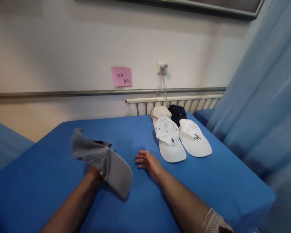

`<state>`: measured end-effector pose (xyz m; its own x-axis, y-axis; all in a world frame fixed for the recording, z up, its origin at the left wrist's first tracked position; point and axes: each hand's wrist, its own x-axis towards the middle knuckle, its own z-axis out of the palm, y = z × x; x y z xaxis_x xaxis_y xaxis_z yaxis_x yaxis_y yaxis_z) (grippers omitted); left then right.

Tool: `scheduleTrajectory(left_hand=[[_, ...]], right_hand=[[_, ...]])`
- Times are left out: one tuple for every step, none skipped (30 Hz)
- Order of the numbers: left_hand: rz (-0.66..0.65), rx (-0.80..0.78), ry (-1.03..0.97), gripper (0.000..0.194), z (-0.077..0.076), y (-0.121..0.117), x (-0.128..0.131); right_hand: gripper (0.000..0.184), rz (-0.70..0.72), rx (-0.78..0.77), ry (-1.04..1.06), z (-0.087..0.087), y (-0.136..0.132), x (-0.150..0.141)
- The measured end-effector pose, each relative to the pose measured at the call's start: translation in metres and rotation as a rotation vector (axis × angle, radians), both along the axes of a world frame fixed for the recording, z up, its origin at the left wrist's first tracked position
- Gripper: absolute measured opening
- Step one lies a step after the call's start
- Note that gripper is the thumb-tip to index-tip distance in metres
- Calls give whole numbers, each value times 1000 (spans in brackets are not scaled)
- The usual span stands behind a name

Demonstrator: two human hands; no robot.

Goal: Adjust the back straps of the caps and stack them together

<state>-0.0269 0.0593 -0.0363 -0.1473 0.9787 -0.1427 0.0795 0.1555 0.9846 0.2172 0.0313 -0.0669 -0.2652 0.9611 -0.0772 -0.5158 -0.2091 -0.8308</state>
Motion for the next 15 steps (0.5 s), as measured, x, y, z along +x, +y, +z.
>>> scheduleTrajectory(left_hand=[[-16, -51, -18, 32, -1, -2, 5], [-37, -83, -28, 30, -1, -3, 9], [-60, -108, -37, 28, 0, -4, 13], [-79, -130, -51, 27, 2, -5, 16], [-92, -146, -63, 28, 4, -6, 18], [-105, -156, -91, 29, 8, -7, 18], [-120, -163, -150, 29, 12, -8, 18], [-137, -168, -246, 26, 16, -9, 18], [-157, -176, -369, 21, 20, -10, 17], [-174, -191, -502, 16, 22, -11, 17], [-190, -218, -622, 14, 24, -13, 17], [-209, -258, -710, 14, 24, -16, 19], [-235, -302, -753, 12, 22, -20, 22], [-271, -348, -768, 11, 19, -24, 26], [-314, -387, -768, 9, 16, -29, 31]], right_hand=[[75, 86, -20, 52, 2, -4, -2], [75, 159, -38, 97, 4, -7, -3], [75, 213, -50, 132, 6, -10, -4], [73, 243, -57, 156, 8, -11, -4], [67, 251, -59, 172, 10, -12, -3], [59, 240, -61, 183, 10, -12, -1], [51, 211, -61, 192, 10, -11, 1], [45, 172, -59, 204, 10, -9, 3], [44, 128, -56, 222, 8, -6, 5], [44, 82, -51, 248, 7, -4, 8], [43, 36, -47, 281, 5, -1, 10], [41, -7, -41, 316, 3, 2, 12], [39, -47, -35, 347, 2, 5, 13], [37, -82, -28, 373, 1, 7, 14], [36, -106, -19, 390, 0, 9, 15]])
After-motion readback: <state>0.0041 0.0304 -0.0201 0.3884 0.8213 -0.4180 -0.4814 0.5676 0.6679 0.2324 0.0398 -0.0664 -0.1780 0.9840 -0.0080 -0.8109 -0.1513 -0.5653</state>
